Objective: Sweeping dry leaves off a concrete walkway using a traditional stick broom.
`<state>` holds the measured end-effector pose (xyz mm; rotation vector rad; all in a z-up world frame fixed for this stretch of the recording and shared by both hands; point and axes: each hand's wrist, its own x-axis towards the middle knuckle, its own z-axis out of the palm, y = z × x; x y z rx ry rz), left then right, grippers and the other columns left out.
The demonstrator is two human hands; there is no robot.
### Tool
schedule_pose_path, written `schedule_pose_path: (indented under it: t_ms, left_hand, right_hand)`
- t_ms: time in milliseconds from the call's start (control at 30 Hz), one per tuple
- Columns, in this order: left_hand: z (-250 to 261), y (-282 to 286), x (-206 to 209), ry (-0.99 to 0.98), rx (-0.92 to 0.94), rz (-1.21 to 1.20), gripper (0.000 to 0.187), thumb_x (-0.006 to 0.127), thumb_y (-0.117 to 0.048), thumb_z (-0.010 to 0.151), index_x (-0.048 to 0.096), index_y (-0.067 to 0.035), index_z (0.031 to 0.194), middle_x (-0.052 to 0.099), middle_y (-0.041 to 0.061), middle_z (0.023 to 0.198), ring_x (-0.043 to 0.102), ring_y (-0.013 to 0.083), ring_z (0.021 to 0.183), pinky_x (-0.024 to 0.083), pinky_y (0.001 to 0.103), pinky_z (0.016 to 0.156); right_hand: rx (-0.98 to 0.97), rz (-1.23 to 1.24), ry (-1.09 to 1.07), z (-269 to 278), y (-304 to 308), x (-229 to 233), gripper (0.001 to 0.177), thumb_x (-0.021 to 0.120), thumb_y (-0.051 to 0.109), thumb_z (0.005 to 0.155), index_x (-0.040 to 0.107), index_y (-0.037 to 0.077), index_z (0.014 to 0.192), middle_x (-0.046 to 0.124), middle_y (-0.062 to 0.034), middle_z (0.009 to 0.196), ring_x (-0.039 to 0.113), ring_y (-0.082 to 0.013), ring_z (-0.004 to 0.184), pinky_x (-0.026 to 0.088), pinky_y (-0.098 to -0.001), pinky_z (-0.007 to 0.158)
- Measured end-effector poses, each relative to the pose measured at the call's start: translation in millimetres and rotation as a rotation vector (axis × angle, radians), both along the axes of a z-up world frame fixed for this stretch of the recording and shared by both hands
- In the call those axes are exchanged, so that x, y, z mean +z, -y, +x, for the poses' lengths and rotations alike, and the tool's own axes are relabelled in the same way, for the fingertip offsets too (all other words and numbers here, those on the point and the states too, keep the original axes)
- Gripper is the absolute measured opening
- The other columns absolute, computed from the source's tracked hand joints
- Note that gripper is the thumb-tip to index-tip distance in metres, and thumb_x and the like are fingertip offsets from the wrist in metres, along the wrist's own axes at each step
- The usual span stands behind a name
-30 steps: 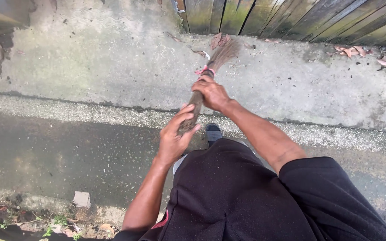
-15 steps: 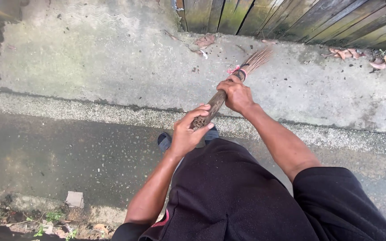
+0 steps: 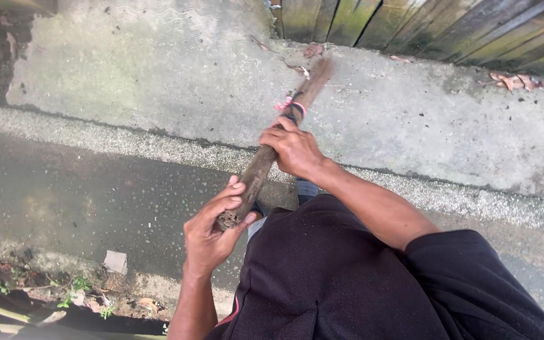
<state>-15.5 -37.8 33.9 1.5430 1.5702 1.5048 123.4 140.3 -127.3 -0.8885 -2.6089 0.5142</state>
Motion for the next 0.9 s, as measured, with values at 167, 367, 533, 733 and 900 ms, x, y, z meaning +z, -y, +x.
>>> schedule_pose_path:
  t_ms: [167, 367, 533, 733, 900]
  left_hand:
    - [-12.1, 3.5, -44.6, 0.047, 0.025, -0.046, 0.041, 0.086, 0.004, 0.075, 0.068, 0.0, 0.112, 0.075, 0.023, 0.119, 0.066, 0.0429, 0.12, 0.054, 0.06, 0.105]
    - [-54.1, 14.1, -48.2, -0.018, 0.097, -0.064, 0.035, 0.085, 0.002, 0.079, 0.068, 0.003, 0.11, 0.074, 0.024, 0.118, 0.064, 0.0436, 0.122, 0.055, 0.056, 0.1]
    - [-97.4, 40.1, -21.0, -0.06, 0.138, 0.003, 0.035, 0.086, 0.004, 0.076, 0.069, 0.005, 0.107, 0.075, 0.023, 0.116, 0.066, 0.0427, 0.121, 0.055, 0.055, 0.105]
    - [-117.8, 33.2, -7.9, -0.026, 0.065, 0.01, 0.037, 0.089, 0.003, 0.07, 0.073, 0.0, 0.103, 0.077, 0.02, 0.113, 0.069, 0.0373, 0.118, 0.057, 0.051, 0.103]
    - [-119.4, -4.0, -74.4, 0.143, -0.007, -0.014, 0.035, 0.089, 0.001, 0.075, 0.074, 0.003, 0.106, 0.077, 0.02, 0.115, 0.068, 0.0393, 0.118, 0.058, 0.051, 0.1]
  right_hand:
    - [0.006, -0.098, 0.102, -3.9, 7.8, -69.1, 0.048, 0.067, 0.003, 0.07, 0.068, 0.033, 0.107, 0.07, 0.0176, 0.112, 0.052, -0.0134, 0.124, 0.057, -0.0318, 0.096]
    - [0.103, -0.177, 0.009, -85.1, 4.9, -74.7, 0.045, 0.068, 0.003, 0.072, 0.067, 0.032, 0.106, 0.071, 0.016, 0.112, 0.053, -0.0137, 0.125, 0.056, -0.0325, 0.101]
    - [0.13, -0.104, -0.079, -138.4, 23.3, -30.7, 0.047, 0.067, 0.001, 0.072, 0.068, 0.032, 0.107, 0.071, 0.0145, 0.115, 0.052, -0.0157, 0.126, 0.058, -0.0353, 0.098]
    - [0.081, -0.055, -0.015, -113.4, 26.0, 0.9, 0.045, 0.069, 0.002, 0.07, 0.069, 0.032, 0.104, 0.071, 0.0163, 0.113, 0.053, -0.014, 0.124, 0.057, -0.0295, 0.095]
    - [-0.136, -0.002, 0.186, -88.9, -2.3, -81.5, 0.046, 0.07, 0.005, 0.066, 0.07, 0.034, 0.102, 0.071, 0.0215, 0.111, 0.052, -0.0094, 0.127, 0.054, -0.0252, 0.099]
